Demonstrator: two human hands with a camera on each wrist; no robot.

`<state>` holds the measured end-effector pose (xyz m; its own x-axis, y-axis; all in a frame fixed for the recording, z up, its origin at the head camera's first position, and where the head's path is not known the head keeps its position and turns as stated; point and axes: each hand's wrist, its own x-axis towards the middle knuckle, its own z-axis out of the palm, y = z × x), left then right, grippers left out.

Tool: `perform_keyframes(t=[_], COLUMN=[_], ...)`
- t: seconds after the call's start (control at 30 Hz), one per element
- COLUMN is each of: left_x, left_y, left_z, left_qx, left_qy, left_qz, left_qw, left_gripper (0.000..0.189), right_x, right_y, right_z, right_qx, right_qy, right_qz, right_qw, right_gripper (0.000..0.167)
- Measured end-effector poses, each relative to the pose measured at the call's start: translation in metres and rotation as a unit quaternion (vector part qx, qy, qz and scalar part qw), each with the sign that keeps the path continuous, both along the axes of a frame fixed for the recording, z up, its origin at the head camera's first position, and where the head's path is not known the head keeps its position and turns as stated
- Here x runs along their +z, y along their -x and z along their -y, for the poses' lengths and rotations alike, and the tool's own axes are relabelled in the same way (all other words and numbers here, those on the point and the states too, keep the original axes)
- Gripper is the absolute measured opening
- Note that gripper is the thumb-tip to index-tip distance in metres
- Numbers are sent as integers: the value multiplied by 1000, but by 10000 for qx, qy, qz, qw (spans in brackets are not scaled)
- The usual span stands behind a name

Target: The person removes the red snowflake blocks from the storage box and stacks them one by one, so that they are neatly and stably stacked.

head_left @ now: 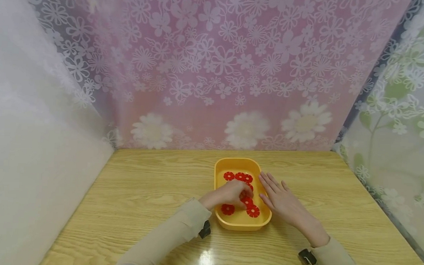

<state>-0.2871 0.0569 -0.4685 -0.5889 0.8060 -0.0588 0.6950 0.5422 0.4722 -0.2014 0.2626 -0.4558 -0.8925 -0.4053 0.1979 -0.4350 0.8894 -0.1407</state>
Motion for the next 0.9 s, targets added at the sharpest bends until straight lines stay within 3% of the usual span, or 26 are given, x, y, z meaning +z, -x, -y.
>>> perform_keyframes(t=[0.17,0.5,0.9], left_x=[3,20,43], left_y=[1,2,0], left_z=[4,19,46], left_qx=[136,476,818], left_qy=[79,-252,-751], left_qz=[-130,-541,-461], left_qw=[9998,9971,9927], left_gripper=[39,35,41], right_x=[0,2,2], right_y=[0,-2,-4], right_z=[0,-2,3], right_qx=[52,31,69], right_qy=[64,142,-2], right_qz=[-59,122,-99], right_qw=[9999,9998,9999], right_gripper=[63,66,61])
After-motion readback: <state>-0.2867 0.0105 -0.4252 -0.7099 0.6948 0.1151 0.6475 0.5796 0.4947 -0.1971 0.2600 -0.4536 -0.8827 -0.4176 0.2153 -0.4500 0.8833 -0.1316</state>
